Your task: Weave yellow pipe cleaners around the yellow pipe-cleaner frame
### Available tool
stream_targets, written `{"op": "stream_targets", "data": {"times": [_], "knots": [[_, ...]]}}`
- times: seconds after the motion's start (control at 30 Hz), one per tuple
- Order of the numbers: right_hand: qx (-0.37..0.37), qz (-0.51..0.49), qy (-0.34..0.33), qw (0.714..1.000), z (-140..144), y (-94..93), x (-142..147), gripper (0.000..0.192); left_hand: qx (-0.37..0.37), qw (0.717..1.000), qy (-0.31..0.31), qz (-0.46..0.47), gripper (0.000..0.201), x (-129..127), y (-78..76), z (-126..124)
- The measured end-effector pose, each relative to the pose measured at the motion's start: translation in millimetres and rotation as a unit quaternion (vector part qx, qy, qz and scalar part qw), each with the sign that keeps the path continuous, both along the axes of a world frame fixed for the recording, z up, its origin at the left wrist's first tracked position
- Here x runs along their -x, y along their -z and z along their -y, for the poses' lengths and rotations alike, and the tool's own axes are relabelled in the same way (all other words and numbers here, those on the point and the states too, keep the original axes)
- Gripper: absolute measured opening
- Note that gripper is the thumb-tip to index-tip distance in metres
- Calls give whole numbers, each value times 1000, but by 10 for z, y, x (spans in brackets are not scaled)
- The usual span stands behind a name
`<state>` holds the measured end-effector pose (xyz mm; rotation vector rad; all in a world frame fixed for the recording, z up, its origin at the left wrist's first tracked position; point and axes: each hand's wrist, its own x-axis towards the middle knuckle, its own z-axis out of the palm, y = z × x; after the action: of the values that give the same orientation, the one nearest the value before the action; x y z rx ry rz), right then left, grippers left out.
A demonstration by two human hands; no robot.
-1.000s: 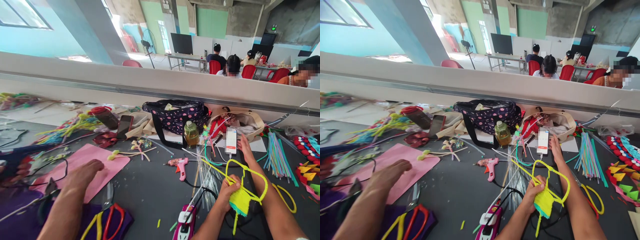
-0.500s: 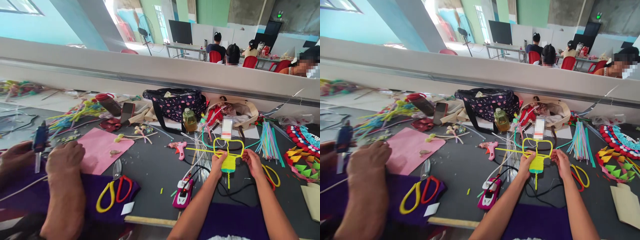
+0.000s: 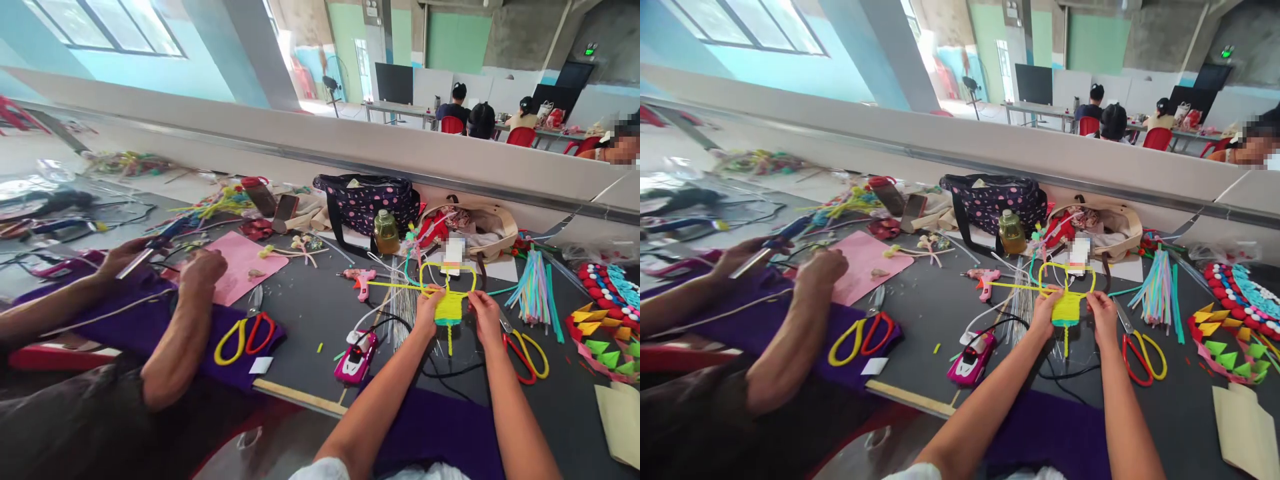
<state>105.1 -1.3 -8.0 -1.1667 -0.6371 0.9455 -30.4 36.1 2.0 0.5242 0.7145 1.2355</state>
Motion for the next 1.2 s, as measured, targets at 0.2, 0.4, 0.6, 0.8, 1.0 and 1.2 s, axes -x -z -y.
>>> {"op": "stream_targets", "data": {"times": [0.2,0.4,0.6,0.8,1.0,1.2], "knots": [[-9,-34,-14,999,-18,31,-46,28,-18,999,30,0,27,-115,-27,-63],[-9,-114,14,993,19,140,-77,22,-33,997,62,-13,28,-133,-33,-110],[-11,-103,70,992,-24,255,-106,21,-37,995,66,-71,37,-55,99,-166],[11,60,79,995,11,244,-165,24,-47,991,67,-107,41,87,179,-222],[-4,140,27,990,110,126,-211,29,-23,991,85,-100,41,179,176,-275],[-26,82,37,996,129,132,-203,27,-13,989,117,-86,40,177,162,-235]]}}
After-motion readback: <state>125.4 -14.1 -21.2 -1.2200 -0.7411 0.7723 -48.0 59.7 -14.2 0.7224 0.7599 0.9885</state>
